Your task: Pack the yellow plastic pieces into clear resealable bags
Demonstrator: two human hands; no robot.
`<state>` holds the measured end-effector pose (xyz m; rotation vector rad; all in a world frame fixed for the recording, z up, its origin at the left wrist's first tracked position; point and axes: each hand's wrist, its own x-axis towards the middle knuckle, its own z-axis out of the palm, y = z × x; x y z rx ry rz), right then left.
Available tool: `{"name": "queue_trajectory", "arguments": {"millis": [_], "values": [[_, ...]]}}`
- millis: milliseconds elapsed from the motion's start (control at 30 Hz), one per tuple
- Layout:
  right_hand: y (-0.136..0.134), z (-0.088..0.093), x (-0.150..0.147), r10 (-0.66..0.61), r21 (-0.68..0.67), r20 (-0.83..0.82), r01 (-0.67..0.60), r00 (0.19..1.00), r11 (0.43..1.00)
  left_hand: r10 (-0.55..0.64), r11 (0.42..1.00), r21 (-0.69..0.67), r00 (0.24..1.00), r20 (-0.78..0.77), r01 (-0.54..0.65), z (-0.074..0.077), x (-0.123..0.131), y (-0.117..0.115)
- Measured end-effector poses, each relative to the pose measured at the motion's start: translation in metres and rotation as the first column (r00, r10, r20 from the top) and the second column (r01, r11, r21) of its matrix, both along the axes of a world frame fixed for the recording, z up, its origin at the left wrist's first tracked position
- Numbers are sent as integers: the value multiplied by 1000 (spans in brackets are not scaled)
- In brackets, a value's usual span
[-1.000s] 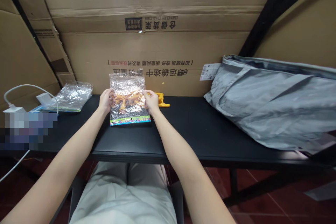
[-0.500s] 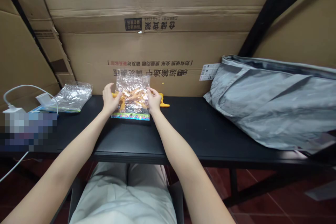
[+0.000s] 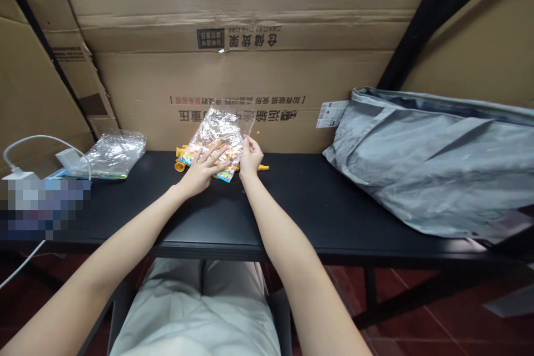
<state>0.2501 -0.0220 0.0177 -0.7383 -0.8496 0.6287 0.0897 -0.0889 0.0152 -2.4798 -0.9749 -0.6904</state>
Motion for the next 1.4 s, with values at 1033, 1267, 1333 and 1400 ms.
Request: {"name": "queue_trajectory", "arguments": {"millis": [1033, 1267, 1333, 1400], "values": [[-17, 10, -6, 291, -148, -27, -292, 956, 945, 193, 981, -8, 976, 103, -194, 11, -2, -5], [-14, 0, -10, 365, -152, 218, -338, 905, 929, 490, 871, -112, 825, 280, -479, 24, -35, 3], [-15, -5, -10, 310, -129, 386, -282, 869, 951, 603, 796, -183, 736, 308, -576, 27, -48, 8], [-17, -9, -11, 202, -62, 620, -210, 758, 976, 694, 720, -270, 656, 296, -640, 30, -64, 14]]}}
